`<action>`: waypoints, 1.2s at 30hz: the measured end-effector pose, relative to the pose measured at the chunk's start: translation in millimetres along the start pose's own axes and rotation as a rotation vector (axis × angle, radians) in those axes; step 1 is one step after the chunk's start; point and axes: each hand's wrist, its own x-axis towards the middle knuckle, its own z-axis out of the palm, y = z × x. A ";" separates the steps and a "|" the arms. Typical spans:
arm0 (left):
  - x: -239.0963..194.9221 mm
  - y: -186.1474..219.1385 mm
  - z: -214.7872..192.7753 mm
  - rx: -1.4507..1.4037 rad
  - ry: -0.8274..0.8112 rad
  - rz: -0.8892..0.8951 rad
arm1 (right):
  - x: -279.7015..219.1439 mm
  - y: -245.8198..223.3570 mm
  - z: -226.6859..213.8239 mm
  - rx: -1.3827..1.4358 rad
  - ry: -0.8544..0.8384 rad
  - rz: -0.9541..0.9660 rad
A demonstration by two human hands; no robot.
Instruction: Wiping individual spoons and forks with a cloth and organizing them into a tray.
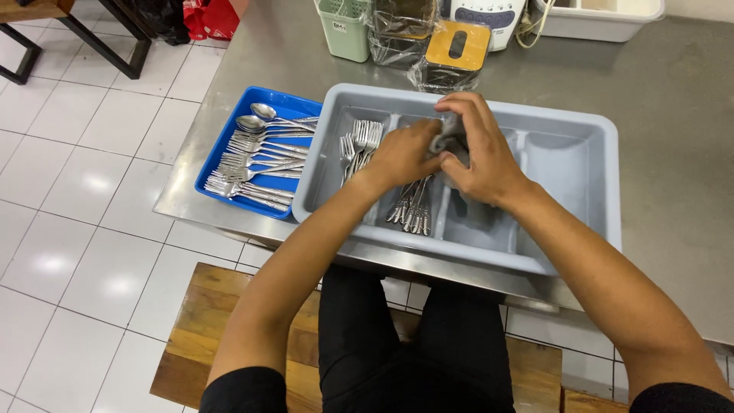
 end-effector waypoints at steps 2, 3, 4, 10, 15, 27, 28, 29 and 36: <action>7.8 4.3 5.7 0.083 -0.003 0.029 | 1.0 -1.4 11.2 -0.028 -0.029 -0.047; 12.9 6.5 9.1 0.164 -0.007 0.056 | 1.5 -1.3 16.2 -0.056 -0.059 -0.092; 16.8 8.3 12.3 0.164 -0.005 0.060 | 4.9 -12.3 17.3 -0.060 -0.057 -0.093; 23.1 7.0 31.2 0.648 -0.036 0.187 | 12.3 -52.5 74.3 -0.042 -0.268 -0.362; 22.8 -3.6 34.2 0.668 0.426 0.483 | 20.5 -129.0 127.0 0.577 -0.452 -0.449; 16.2 5.0 23.3 0.630 0.465 0.452 | 29.3 -124.6 113.7 0.140 -0.613 -0.542; 11.7 8.7 23.6 0.629 0.461 0.450 | 24.7 -111.2 118.7 0.145 -0.614 -0.541; 7.5 12.6 23.3 0.607 0.450 0.428 | 20.4 -98.0 123.3 0.023 -0.423 -0.645; 16.4 9.1 24.2 0.539 0.435 0.389 | 2.4 -180.8 87.2 0.466 -0.379 -0.486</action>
